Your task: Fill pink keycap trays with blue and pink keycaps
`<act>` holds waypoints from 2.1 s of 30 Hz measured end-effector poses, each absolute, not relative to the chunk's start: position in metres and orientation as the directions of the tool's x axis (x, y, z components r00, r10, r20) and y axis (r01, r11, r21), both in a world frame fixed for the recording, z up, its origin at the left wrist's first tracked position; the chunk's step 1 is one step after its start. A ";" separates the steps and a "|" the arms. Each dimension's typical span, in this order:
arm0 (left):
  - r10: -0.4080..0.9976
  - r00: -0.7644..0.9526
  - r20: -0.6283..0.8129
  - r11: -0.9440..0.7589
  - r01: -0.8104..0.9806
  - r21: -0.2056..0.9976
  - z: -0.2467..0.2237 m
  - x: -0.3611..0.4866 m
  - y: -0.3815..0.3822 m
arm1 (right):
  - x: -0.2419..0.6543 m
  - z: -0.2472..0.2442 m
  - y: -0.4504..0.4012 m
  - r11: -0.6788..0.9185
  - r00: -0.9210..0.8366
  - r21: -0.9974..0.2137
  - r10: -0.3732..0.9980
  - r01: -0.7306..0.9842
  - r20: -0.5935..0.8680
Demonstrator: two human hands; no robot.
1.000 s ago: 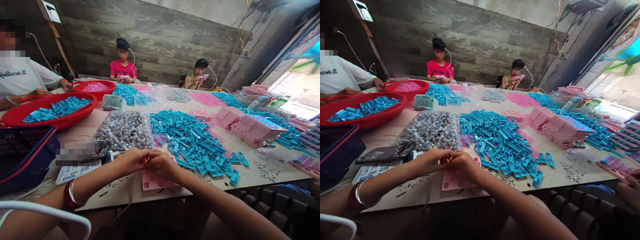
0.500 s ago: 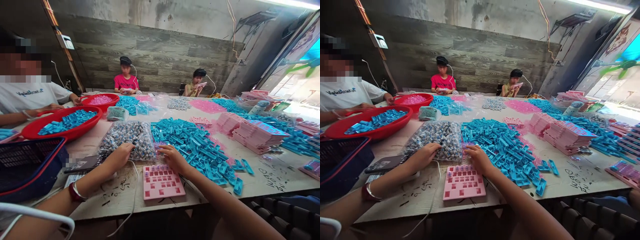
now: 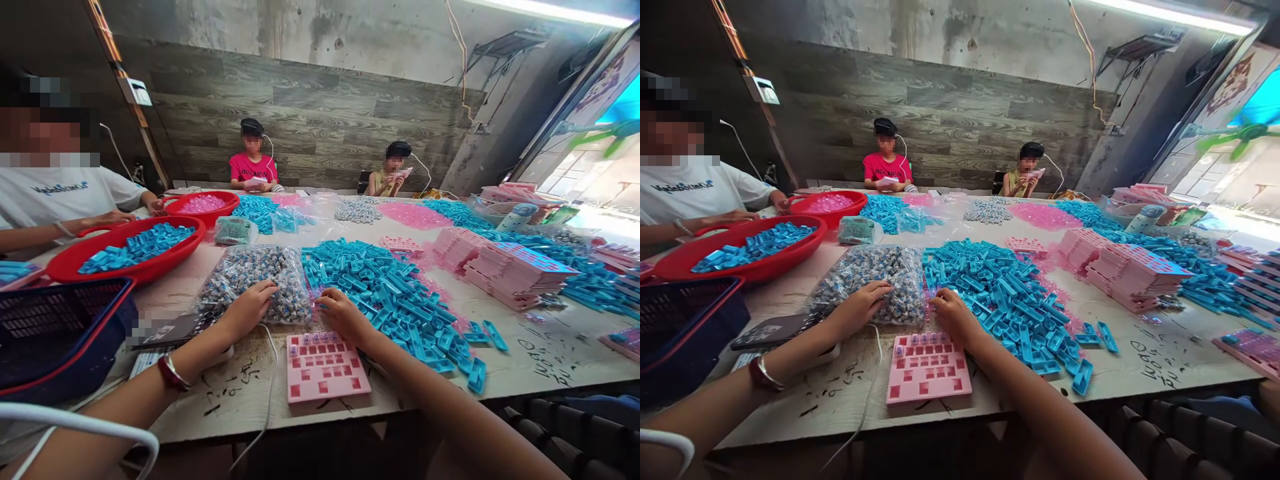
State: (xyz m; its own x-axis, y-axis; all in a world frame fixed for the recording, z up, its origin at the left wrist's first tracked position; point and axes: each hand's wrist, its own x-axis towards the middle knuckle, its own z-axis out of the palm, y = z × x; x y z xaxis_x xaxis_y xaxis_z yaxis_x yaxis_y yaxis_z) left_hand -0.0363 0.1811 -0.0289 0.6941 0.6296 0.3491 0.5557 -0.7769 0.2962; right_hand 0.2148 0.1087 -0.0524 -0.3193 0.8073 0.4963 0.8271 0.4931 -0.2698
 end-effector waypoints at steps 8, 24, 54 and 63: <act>0.662 0.668 0.340 -0.749 0.571 0.335 -0.028 -0.034 0.182 | 0.219 -0.053 0.114 0.497 -0.314 -0.300 0.811 0.814 0.493; 0.724 0.544 0.423 -0.689 0.576 0.440 -0.014 -0.042 0.167 | 0.224 -0.012 0.069 0.454 -0.184 -0.388 0.806 0.802 0.563; 0.669 0.731 0.136 -0.721 0.593 0.359 -0.015 -0.004 0.085 | 0.199 -0.031 0.020 0.419 -0.355 -0.596 0.906 0.685 0.230; 0.695 0.702 0.154 -0.702 0.618 0.353 -0.017 -0.003 0.085 | 0.203 -0.030 0.019 0.401 -0.318 -0.584 0.916 0.706 0.245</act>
